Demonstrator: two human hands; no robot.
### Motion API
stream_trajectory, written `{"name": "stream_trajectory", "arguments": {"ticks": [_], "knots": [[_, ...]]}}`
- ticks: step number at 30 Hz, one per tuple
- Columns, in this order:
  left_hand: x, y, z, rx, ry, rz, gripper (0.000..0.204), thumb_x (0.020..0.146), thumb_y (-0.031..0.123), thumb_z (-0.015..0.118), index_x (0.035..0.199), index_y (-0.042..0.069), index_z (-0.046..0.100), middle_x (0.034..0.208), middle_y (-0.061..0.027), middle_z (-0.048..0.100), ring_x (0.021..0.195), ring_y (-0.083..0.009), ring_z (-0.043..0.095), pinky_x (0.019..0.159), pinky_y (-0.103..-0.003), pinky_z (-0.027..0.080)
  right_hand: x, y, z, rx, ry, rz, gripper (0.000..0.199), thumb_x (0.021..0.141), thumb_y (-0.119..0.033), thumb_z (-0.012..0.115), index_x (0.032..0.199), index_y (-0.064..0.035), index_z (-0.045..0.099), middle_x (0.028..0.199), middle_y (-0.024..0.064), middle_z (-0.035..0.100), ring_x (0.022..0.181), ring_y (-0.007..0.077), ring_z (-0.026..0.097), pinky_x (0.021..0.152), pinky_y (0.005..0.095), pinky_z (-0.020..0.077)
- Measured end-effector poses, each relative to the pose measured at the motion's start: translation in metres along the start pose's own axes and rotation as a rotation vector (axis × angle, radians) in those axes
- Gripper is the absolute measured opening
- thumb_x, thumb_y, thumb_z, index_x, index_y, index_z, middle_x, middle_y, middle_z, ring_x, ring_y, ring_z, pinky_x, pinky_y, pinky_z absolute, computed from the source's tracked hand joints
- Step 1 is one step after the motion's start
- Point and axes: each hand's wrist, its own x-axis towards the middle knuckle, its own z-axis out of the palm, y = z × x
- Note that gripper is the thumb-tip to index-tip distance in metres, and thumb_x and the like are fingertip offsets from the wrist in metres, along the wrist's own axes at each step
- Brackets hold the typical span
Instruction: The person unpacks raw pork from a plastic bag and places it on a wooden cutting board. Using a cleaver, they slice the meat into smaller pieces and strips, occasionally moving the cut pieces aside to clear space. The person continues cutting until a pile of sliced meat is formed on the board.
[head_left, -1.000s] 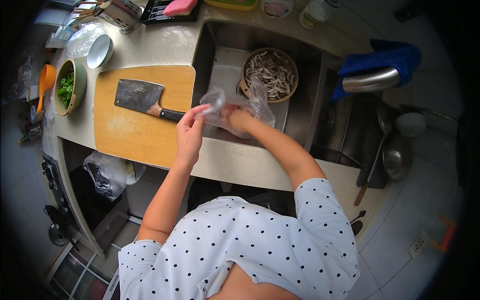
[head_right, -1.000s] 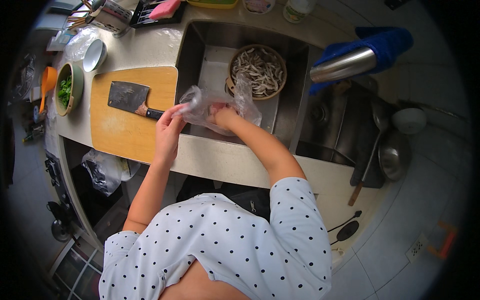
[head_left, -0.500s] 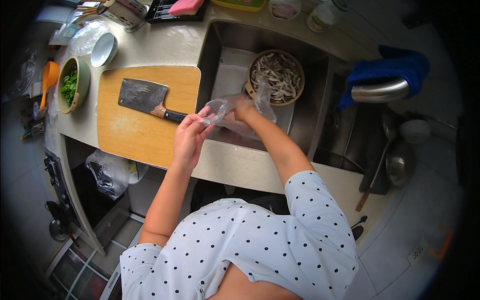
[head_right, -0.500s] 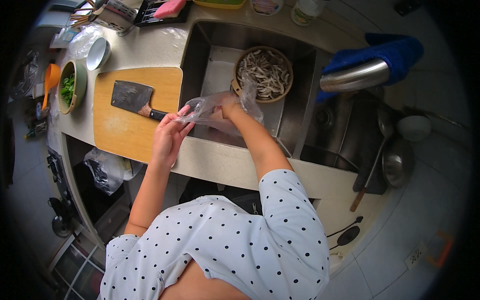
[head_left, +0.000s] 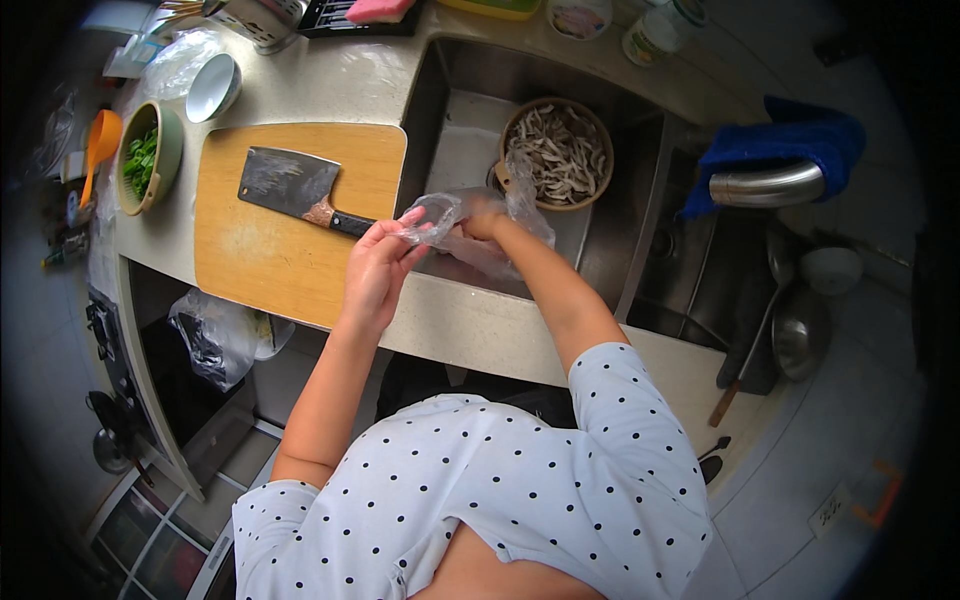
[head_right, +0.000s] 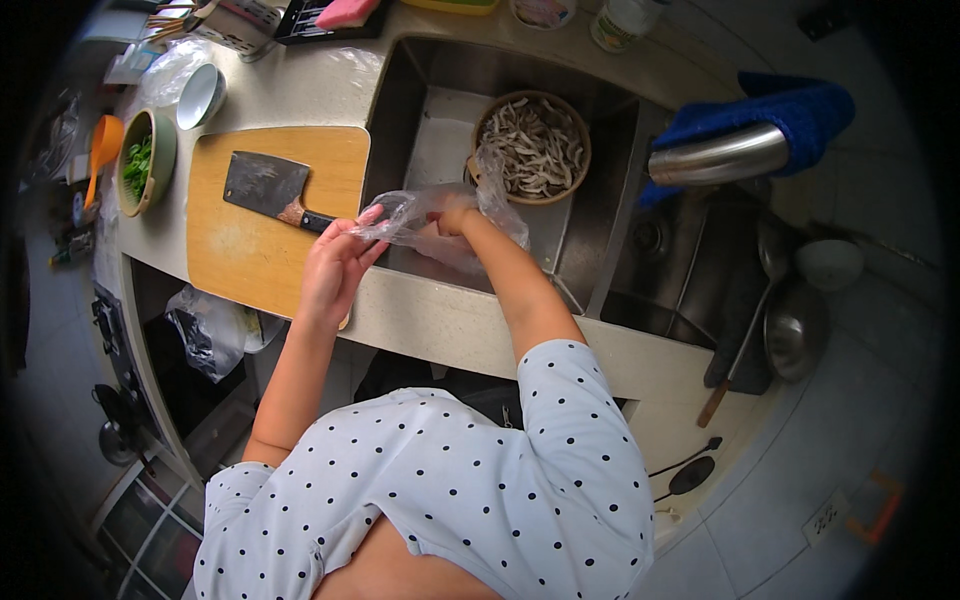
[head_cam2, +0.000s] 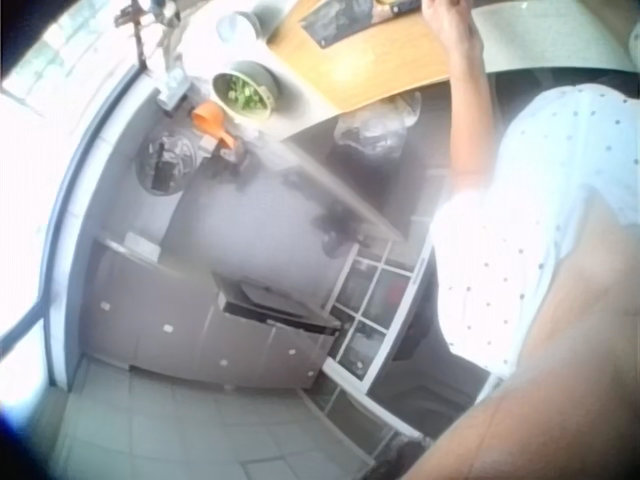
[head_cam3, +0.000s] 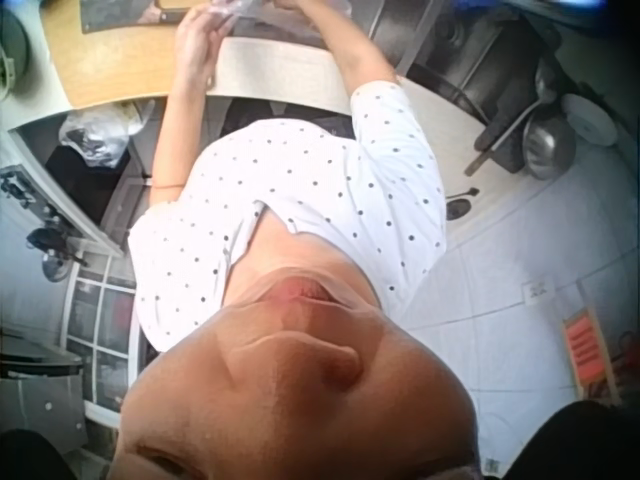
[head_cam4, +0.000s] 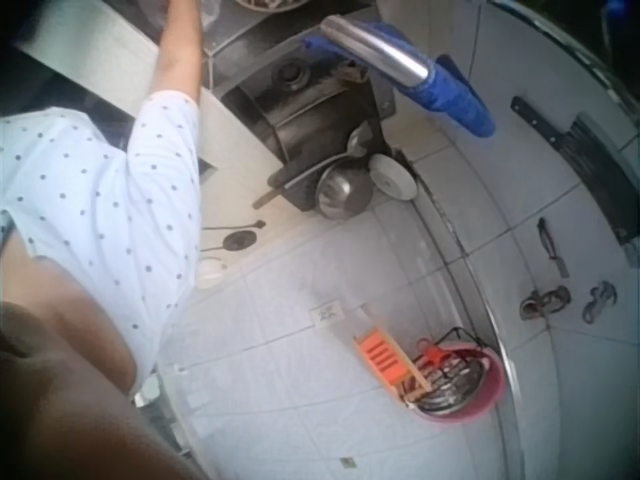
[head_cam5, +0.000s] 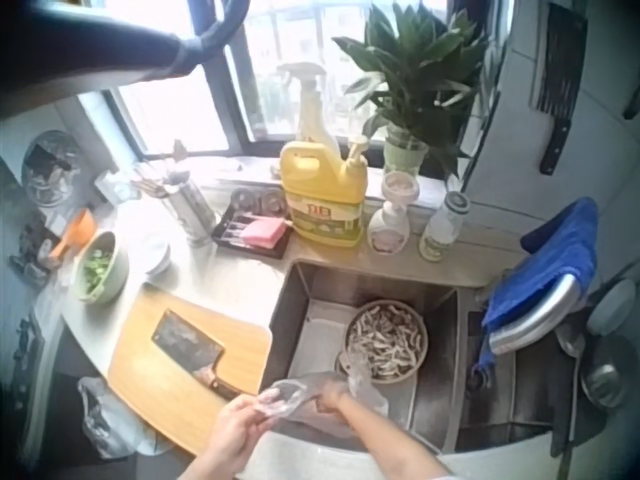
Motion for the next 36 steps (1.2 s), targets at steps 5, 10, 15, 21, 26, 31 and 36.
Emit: {"name": "stream_trajectory", "arguments": {"ticks": [5,10,15,21,26,31,36], "knots": [[-0.004,0.001,-0.006,0.004,0.034,0.005,0.009,0.091,0.002,0.043,0.088,0.006,0.050,0.128,-0.0163,0.054,0.112,-0.0239,0.055,0.099,-0.040,0.043,-0.058,-0.037,-0.064,0.126,-0.100,-0.030,0.032,0.078,-0.019,0.062,0.106,-0.0034,0.062,0.118,0.0208,0.057,0.108,0.0361,0.055,0.089,0.0422,0.0455],[-0.004,-0.002,-0.006,0.004,0.002,-0.026,0.009,0.091,0.004,0.043,0.086,0.007,0.049,0.130,-0.0158,0.052,0.111,-0.0248,0.056,0.098,-0.040,0.043,-0.114,-0.024,-0.064,0.354,0.381,-0.280,0.021,0.076,-0.004,0.059,0.098,-0.0022,0.062,0.099,0.0188,0.060,0.088,0.0358,0.059,0.078,0.0391,0.0487],[-0.010,0.000,-0.001,-0.022,-0.052,-0.055,0.008,0.090,0.003,0.043,0.084,0.007,0.049,0.132,-0.0164,0.050,0.112,-0.0268,0.055,0.100,-0.041,0.041,-0.187,-0.030,-0.087,0.440,0.666,-0.540,0.030,0.069,0.011,0.056,0.096,-0.0004,0.061,0.101,0.0148,0.061,0.097,0.0324,0.059,0.085,0.0367,0.0484],[-0.017,-0.006,0.001,-0.053,-0.087,-0.114,0.008,0.088,0.003,0.045,0.082,0.006,0.049,0.133,-0.0178,0.048,0.113,-0.0292,0.054,0.102,-0.042,0.040,-0.245,-0.043,-0.116,0.346,0.900,-0.731,0.030,0.064,0.017,0.059,0.089,0.0007,0.059,0.100,0.0158,0.060,0.097,0.0356,0.061,0.089,0.0451,0.0496],[-0.022,-0.008,0.003,-0.030,-0.105,-0.143,0.009,0.087,0.001,0.045,0.081,0.005,0.049,0.133,-0.0186,0.048,0.113,-0.0288,0.054,0.102,-0.041,0.041,-0.267,-0.051,-0.124,0.337,1.050,-0.729,0.024,0.069,0.013,0.064,0.088,0.0004,0.057,0.099,0.0158,0.060,0.097,0.0357,0.062,0.089,0.0477,0.0497],[-0.027,-0.011,0.003,-0.022,-0.118,-0.162,0.010,0.086,0.000,0.045,0.079,0.005,0.049,0.130,-0.0180,0.050,0.112,-0.0270,0.055,0.101,-0.039,0.042,-0.278,-0.057,-0.132,0.309,1.123,-0.754,0.026,0.070,0.010,0.067,0.091,-0.0002,0.056,0.100,0.0159,0.060,0.096,0.0357,0.062,0.088,0.0479,0.0501],[-0.030,-0.011,0.004,0.022,-0.119,-0.145,0.011,0.085,-0.004,0.047,0.080,0.006,0.049,0.129,-0.0163,0.051,0.111,-0.0246,0.055,0.098,-0.037,0.045,-0.274,-0.059,-0.126,0.507,1.110,-0.625,0.031,0.074,0.008,0.068,0.099,-0.0014,0.053,0.102,0.0135,0.059,0.098,0.0300,0.061,0.089,0.0425,0.0506]]}}
